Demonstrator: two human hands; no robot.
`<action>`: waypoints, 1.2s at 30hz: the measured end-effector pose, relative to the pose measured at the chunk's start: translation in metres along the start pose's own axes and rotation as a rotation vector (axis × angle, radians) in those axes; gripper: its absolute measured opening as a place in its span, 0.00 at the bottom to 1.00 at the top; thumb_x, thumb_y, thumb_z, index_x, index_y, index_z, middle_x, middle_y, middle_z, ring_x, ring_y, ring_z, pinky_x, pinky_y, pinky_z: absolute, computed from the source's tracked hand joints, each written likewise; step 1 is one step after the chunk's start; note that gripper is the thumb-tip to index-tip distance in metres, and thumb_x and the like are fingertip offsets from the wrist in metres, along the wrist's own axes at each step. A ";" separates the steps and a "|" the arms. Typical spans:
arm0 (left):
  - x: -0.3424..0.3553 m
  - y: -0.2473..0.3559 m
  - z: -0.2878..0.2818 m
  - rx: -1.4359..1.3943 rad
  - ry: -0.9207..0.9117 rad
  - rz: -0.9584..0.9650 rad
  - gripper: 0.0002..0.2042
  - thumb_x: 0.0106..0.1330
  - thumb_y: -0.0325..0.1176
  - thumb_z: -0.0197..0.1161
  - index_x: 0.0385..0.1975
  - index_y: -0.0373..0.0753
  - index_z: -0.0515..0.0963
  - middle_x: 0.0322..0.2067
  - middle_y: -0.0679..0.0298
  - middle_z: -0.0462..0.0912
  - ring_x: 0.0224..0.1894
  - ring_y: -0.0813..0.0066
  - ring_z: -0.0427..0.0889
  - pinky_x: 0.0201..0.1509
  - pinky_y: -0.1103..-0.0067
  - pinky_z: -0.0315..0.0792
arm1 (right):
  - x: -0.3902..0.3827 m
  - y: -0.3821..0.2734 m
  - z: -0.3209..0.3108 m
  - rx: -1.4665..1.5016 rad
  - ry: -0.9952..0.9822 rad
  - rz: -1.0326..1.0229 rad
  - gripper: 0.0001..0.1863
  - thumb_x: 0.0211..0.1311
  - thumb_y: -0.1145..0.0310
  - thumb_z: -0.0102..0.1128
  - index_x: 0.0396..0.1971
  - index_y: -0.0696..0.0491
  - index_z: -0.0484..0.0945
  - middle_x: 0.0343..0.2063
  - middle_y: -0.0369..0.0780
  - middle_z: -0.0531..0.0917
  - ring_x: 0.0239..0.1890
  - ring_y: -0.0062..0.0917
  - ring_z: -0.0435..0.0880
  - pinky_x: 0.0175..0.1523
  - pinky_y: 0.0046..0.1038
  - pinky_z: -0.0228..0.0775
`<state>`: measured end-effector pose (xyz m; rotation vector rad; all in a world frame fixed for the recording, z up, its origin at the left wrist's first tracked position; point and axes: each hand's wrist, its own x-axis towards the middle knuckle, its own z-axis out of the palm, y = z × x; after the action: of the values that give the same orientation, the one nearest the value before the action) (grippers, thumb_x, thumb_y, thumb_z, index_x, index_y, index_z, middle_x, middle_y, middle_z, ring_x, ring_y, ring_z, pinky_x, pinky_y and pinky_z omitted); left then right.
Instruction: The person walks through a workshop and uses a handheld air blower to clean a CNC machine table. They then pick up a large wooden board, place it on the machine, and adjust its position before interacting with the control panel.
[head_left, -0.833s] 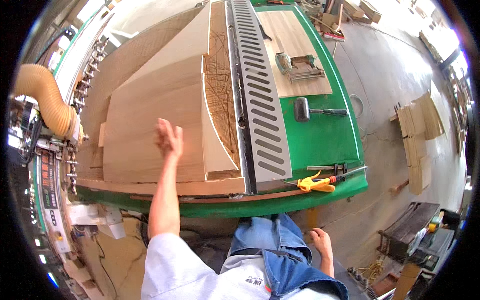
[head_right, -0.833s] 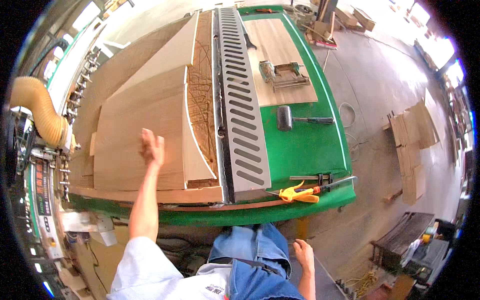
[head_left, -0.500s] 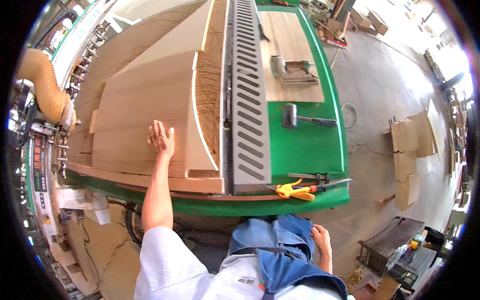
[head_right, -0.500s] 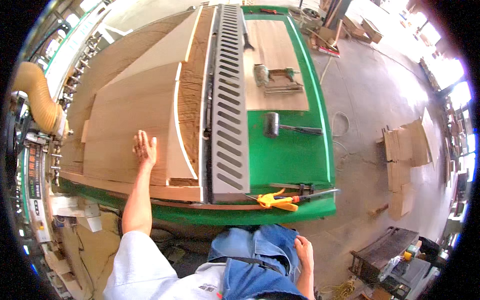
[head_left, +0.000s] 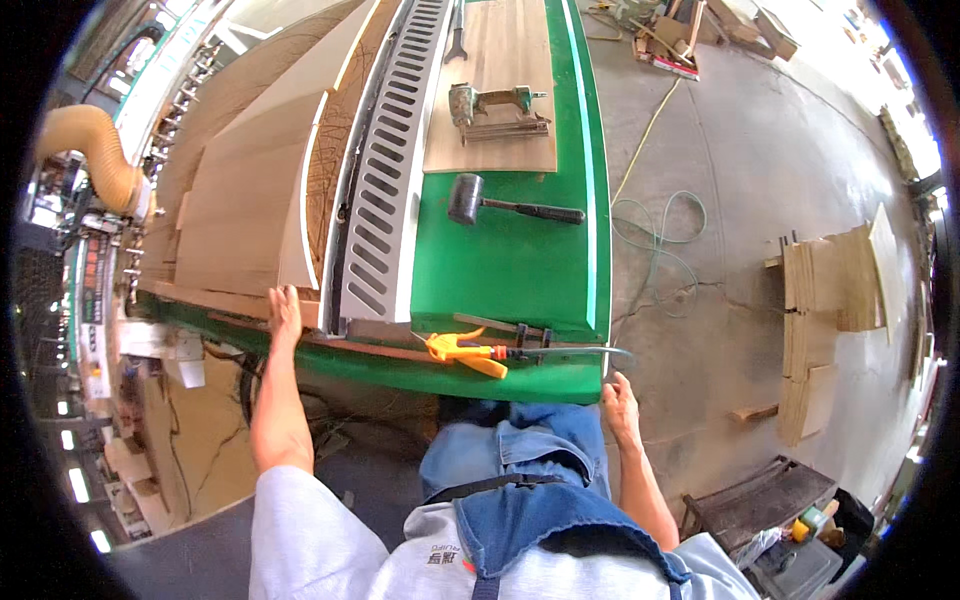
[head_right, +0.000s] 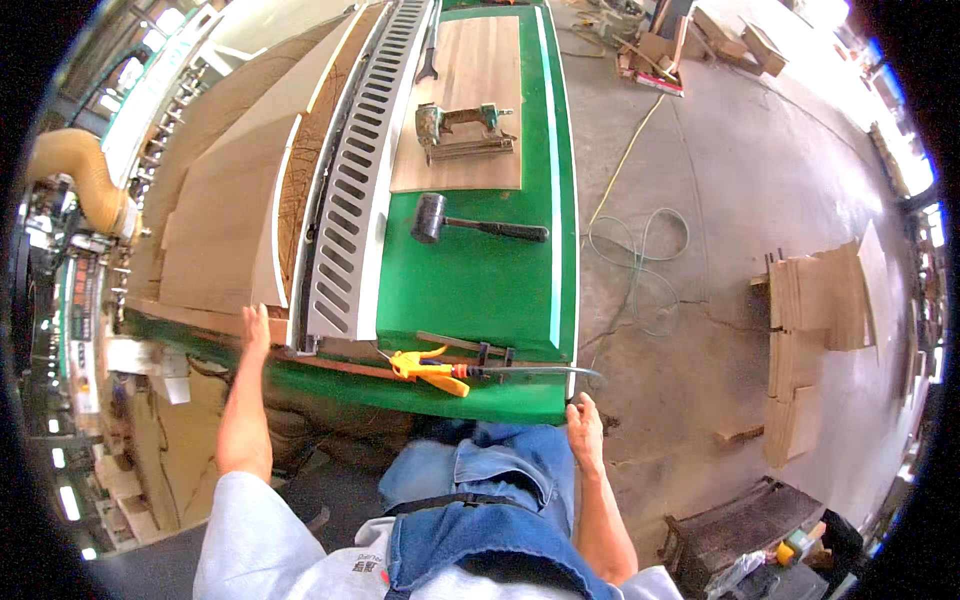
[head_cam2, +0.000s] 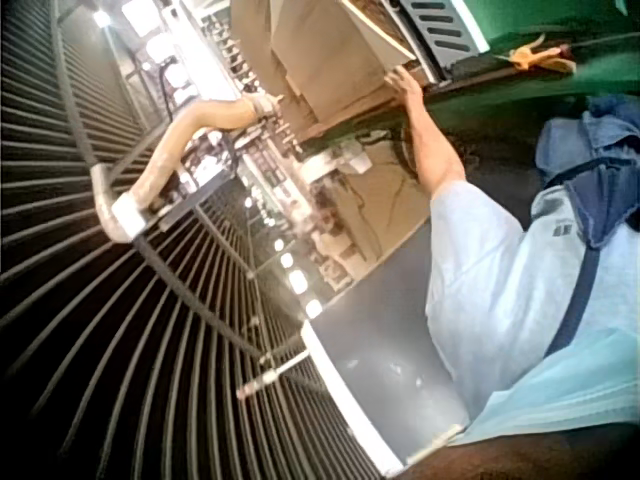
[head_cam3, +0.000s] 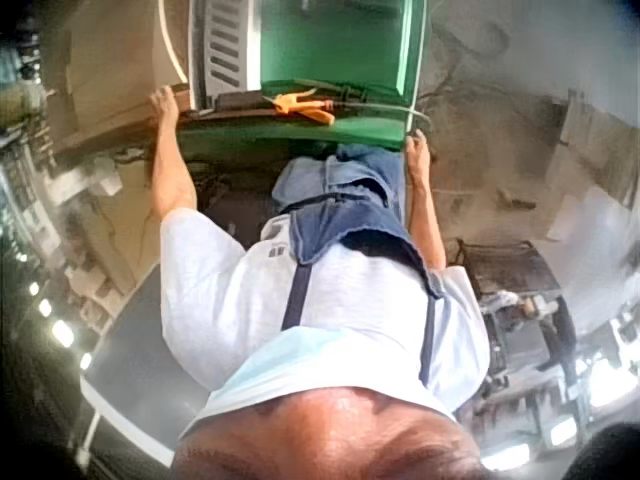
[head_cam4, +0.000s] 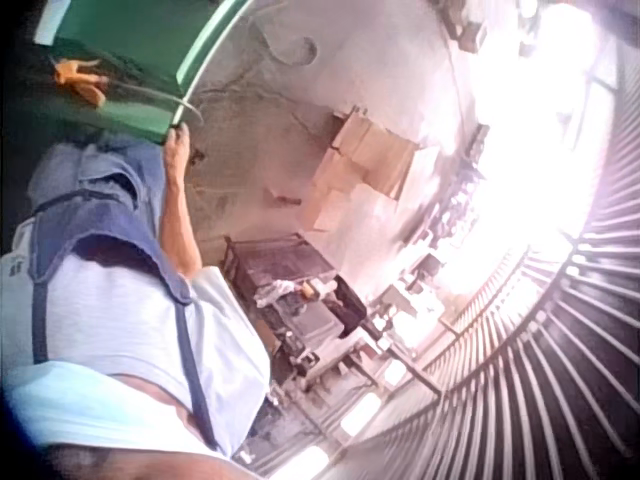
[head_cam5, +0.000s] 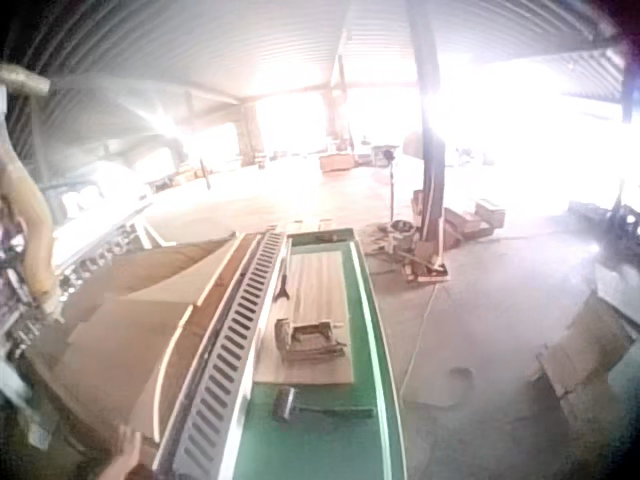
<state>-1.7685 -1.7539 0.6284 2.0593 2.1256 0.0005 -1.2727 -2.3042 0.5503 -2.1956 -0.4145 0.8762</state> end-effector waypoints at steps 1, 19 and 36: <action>-0.047 0.040 -0.008 0.018 -0.081 -0.054 0.36 0.75 0.60 0.34 0.71 0.36 0.55 0.74 0.52 0.50 0.76 0.56 0.48 0.75 0.56 0.48 | 0.005 -0.003 -0.009 0.034 -0.109 -0.002 0.26 0.66 0.61 0.57 0.60 0.58 0.71 0.46 0.51 0.82 0.48 0.40 0.82 0.54 0.35 0.73; -0.478 0.280 0.206 -0.825 0.203 -0.116 0.24 0.73 0.44 0.51 0.58 0.29 0.71 0.54 0.42 0.73 0.56 0.47 0.72 0.64 0.62 0.64 | 0.058 0.089 -0.138 -0.052 -0.635 -0.146 0.27 0.72 0.51 0.47 0.31 0.63 0.81 0.24 0.42 0.84 0.30 0.25 0.83 0.37 0.29 0.75; -0.551 0.439 0.244 -1.095 -0.044 -0.749 0.31 0.63 0.40 0.60 0.64 0.29 0.63 0.47 0.51 0.81 0.49 0.59 0.80 0.52 0.68 0.73 | 0.190 -0.016 -0.231 -0.234 -0.872 -0.222 0.17 0.66 0.63 0.54 0.43 0.62 0.80 0.29 0.41 0.85 0.31 0.23 0.82 0.39 0.26 0.76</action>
<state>-1.2889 -2.3129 0.5156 0.6236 1.9939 0.7898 -0.9755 -2.3118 0.5903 -1.7998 -1.1927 1.6964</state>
